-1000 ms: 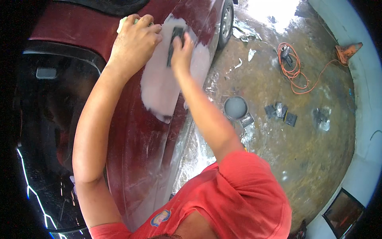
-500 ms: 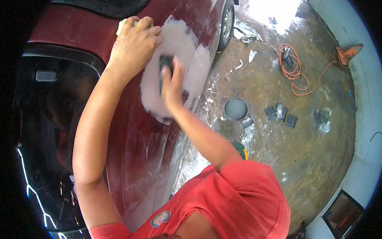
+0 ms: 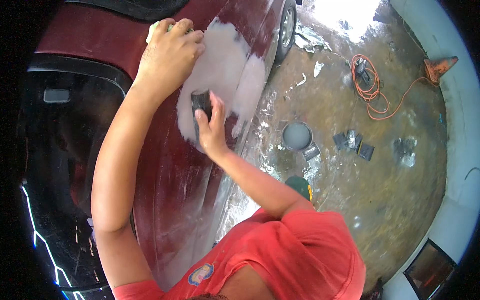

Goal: The person sands a section of a red vehicle's body with a sanding block while holding a wet sponge. They periodically wipe the sanded area with the sponge and touch the surface with their hand.

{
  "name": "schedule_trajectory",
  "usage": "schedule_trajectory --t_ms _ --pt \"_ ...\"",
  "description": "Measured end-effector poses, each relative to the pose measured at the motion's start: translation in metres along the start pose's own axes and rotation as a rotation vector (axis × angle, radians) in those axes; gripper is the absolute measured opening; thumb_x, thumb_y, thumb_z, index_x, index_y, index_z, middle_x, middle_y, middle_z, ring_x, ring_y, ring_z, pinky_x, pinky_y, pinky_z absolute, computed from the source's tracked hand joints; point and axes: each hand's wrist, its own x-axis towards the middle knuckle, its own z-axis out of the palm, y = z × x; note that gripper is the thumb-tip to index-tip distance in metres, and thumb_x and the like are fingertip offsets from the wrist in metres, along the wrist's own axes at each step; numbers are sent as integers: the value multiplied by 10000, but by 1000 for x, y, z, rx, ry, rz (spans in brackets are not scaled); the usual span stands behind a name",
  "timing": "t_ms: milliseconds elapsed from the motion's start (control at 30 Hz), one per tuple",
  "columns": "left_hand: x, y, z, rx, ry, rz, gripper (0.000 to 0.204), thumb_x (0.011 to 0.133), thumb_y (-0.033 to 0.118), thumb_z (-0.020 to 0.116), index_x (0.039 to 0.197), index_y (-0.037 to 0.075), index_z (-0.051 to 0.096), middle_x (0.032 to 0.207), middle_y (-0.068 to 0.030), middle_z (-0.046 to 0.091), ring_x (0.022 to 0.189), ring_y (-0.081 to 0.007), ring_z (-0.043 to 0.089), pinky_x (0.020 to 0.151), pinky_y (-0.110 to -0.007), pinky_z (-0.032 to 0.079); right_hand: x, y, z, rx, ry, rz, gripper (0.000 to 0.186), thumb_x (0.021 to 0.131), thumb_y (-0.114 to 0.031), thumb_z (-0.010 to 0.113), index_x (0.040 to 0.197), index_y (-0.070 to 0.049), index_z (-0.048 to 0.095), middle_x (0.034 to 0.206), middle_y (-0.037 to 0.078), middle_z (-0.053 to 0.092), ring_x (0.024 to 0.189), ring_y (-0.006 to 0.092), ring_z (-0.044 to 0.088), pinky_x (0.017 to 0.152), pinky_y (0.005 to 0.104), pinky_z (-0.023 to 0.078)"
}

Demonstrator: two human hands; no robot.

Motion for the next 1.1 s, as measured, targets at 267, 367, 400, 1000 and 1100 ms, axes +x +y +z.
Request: schedule_trajectory --t_ms 267,367,400,1000,1100 --pt "7 1 -3 -24 -18 -3 142 849 162 639 907 153 768 1098 40 694 1176 -187 569 1036 -403 423 127 36 -18 3 134 164 591 1057 -294 554 1506 36 357 1500 192 431 1376 274 426 1157 381 332" --pt "-2 -5 17 4 144 20 116 804 197 667 822 178 780 997 61 690 1119 -177 589 1004 -403 429 0 10 9 -20 31 -11 577 1032 -277 565 1470 49 379 1455 249 438 1384 395 407 1195 482 275" --pt "-2 -4 15 0 145 25 116 804 197 667 822 178 780 997 61 690 1119 -177 589 1004 -403 429 -8 8 4 27 -16 -29 565 1034 -272 556 1466 48 381 1447 244 443 1376 395 412 1190 477 280" --pt "11 -1 3 -4 181 47 114 799 182 664 801 169 777 949 59 694 1096 -176 598 980 -400 439 132 36 -30 173 165 165 562 1041 -298 557 1460 44 405 1444 230 467 1346 343 453 1162 405 329" --pt "8 -1 0 -18 -4 10 158 830 148 639 908 156 776 1110 50 701 1171 -184 569 1032 -403 425 115 30 -21 105 159 291 589 1043 -302 558 1480 54 387 1511 244 428 1392 321 429 1176 396 318"
